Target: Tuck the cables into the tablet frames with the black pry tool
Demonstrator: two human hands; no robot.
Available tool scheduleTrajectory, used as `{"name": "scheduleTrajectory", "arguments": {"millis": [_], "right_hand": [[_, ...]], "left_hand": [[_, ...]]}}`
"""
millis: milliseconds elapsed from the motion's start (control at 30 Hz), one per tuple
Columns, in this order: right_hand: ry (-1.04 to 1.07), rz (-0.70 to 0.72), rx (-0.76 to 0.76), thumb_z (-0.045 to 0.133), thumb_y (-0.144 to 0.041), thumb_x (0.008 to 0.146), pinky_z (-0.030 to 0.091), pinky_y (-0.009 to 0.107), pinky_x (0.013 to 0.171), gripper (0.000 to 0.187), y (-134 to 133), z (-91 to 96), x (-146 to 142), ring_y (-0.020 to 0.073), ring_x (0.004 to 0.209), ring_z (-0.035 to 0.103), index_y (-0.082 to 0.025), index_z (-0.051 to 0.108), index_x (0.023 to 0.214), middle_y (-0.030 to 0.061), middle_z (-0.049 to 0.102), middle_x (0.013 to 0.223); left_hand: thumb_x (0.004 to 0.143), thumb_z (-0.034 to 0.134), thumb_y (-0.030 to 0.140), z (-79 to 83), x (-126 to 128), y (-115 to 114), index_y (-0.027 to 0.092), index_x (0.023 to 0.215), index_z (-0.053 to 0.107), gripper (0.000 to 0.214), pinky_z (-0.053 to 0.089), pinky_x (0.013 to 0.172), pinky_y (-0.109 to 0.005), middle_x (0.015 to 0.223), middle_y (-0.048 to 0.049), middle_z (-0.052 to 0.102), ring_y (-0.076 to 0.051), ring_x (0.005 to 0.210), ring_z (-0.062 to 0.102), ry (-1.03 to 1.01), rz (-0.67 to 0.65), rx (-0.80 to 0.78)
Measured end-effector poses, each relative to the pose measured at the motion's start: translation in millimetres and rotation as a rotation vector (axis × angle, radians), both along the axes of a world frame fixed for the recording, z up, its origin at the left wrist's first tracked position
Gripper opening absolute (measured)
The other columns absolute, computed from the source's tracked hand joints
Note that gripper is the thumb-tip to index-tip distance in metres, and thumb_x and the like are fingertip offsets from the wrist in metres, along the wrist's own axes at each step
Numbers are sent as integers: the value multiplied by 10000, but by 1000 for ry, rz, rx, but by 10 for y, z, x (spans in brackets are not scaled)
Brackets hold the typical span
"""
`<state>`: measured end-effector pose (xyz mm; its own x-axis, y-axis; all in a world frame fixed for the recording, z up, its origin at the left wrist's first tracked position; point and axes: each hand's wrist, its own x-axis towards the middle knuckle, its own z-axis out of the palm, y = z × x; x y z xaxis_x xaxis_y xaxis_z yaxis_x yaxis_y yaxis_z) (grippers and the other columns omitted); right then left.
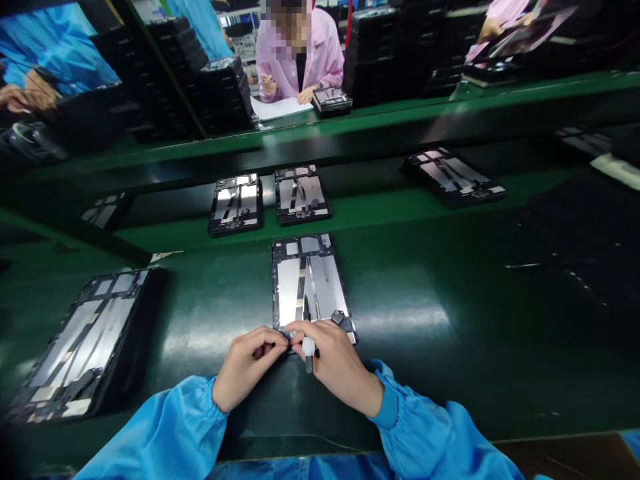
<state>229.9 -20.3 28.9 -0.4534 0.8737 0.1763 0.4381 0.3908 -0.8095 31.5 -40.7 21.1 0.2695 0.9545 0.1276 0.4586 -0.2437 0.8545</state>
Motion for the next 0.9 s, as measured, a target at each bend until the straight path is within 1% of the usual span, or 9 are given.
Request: {"name": "scheduleTrajectory", "arguments": {"millis": [67,133,233,333,467,667,767,833,900], "right_hand": [[-5,-23,-8,649,-84,852,543,370,787,318,-2,3,-14,244,912,692,-253,636,1121,10,752,901],[-5,-30,-10,640,-84,853,534,363,785,308,-5,10,-29,244,918,693,-252,629,1111,9,751,895],[9,-29,-2,621,-88,862,521,355,790,277,-3,20,-48,237,901,699,-248,620,1088,4,747,869],[6,-29,-5,620,-83,857,513,349,784,289,0,28,-51,231,884,699,-247,610,1094,-6,742,847],[4,28,0,608,-35,838,502,358,811,373,-1,31,-42,224,882,681,-249,593,1143,-10,728,857],[20,90,36,485,59,815,500,388,814,521,-27,-28,-50,230,883,640,-247,527,1234,25,694,914],[-3,98,84,446,85,770,512,399,783,630,-50,-90,-50,241,872,613,-260,489,1295,41,667,933],[-26,95,119,443,84,755,522,407,756,675,-62,-130,-48,252,865,598,-271,471,1328,50,651,933],[-37,88,138,452,75,761,529,416,750,692,-68,-160,-45,259,862,593,-277,451,1357,55,645,929]], "left_hand": [[905,627,224,0,1,-9,203,877,697,78,421,536,-177,769,20,680,-83,563,519,-59,13,-79],[879,663,223,2,-7,-8,209,939,697,71,412,521,-175,778,22,676,-81,554,502,-63,16,-101],[868,688,241,5,-38,3,223,1019,690,152,445,579,-192,872,5,684,-92,617,536,-5,9,-8],[922,626,256,3,-71,8,215,946,697,85,468,639,-211,868,-4,685,-108,678,583,53,-22,78],[944,599,291,-2,-96,-9,217,901,693,127,480,693,-237,849,-8,672,-134,763,616,127,-49,113],[978,533,333,-10,-79,-55,214,885,666,202,483,701,-256,838,-16,620,-149,809,604,266,-48,147],[999,490,293,-3,-89,-99,210,926,658,201,470,654,-245,841,-19,610,-147,783,582,412,-66,286],[1016,435,240,7,-121,-136,203,1028,652,220,456,614,-248,885,-33,631,-152,756,562,560,-99,440],[1026,374,187,14,-168,-170,180,1148,622,277,470,625,-264,980,-56,656,-163,778,565,670,-150,560]]}}
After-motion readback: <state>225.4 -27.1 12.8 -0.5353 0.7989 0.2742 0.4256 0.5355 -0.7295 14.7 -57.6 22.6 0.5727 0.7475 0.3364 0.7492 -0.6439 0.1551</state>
